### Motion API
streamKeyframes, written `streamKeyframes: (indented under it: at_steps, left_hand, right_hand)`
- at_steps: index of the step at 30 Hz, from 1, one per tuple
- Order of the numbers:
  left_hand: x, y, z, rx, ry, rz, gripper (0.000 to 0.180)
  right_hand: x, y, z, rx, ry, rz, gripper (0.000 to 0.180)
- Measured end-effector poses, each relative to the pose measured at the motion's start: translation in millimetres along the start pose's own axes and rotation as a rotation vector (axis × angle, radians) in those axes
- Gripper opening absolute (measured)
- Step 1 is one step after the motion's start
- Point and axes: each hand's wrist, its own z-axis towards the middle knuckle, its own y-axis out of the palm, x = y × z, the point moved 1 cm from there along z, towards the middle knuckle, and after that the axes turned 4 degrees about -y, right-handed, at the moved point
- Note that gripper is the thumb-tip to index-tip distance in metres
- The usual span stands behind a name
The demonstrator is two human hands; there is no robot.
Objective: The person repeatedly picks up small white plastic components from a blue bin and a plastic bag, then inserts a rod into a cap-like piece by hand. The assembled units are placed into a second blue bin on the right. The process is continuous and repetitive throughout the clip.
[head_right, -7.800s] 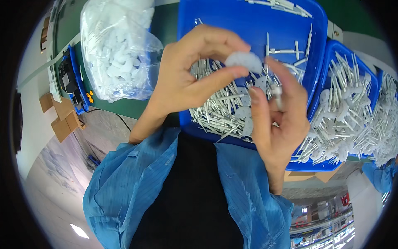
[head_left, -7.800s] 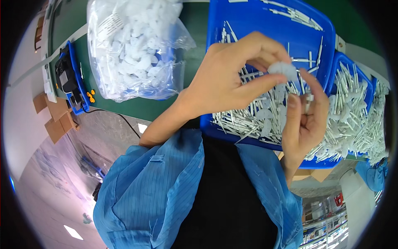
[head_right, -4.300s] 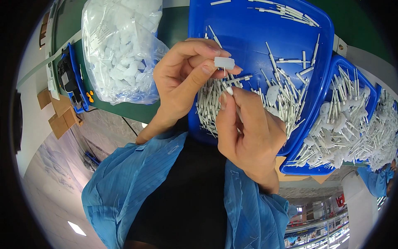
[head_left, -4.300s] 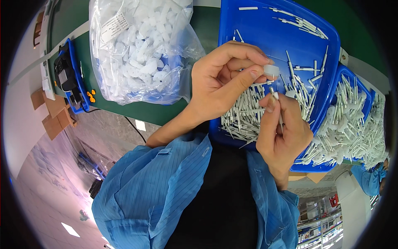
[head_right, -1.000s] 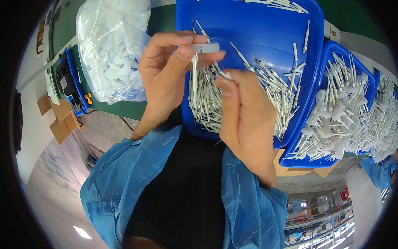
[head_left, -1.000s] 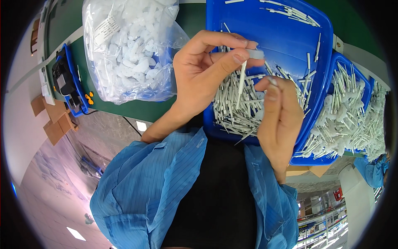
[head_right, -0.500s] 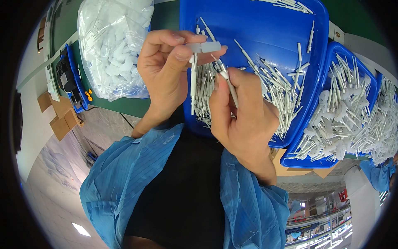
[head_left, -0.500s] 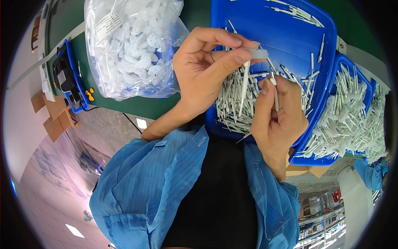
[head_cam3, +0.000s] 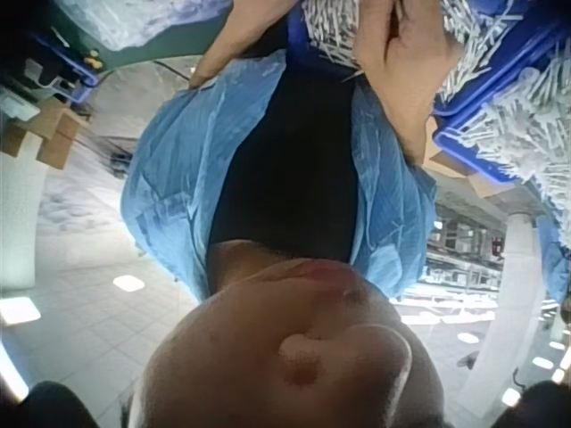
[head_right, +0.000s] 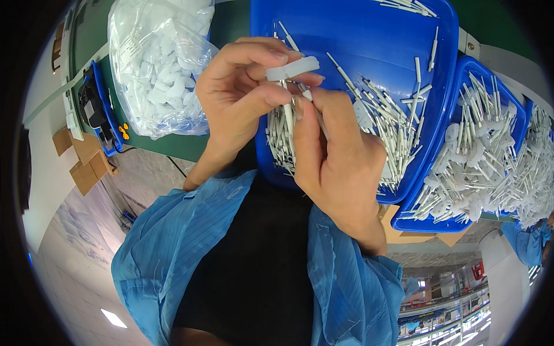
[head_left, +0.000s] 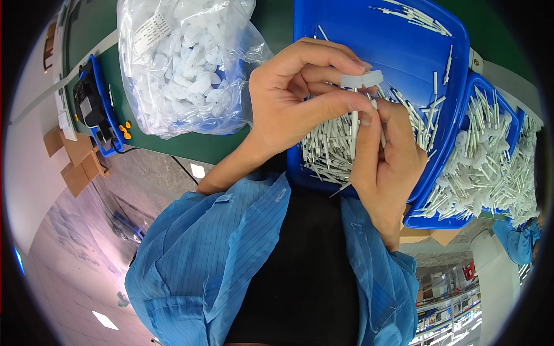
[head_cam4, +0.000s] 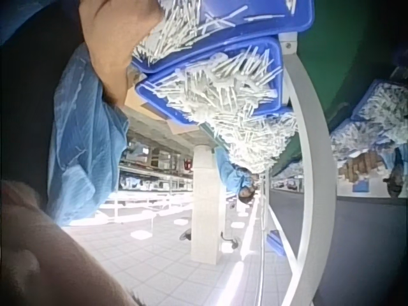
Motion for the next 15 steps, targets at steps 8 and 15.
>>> streamKeyframes:
  at_steps: [8,15]
  left_hand:
    - [5,-2,2,-0.126,0.072,0.154,0.036]
    - [-3,-5,3,-0.09,0.169,0.126,0.039]
  right_hand:
    - [-4,-13,7,-0.014,-0.019,-0.068,0.008]
    - [6,-12,11,-0.061,-0.03,0.097,0.01]
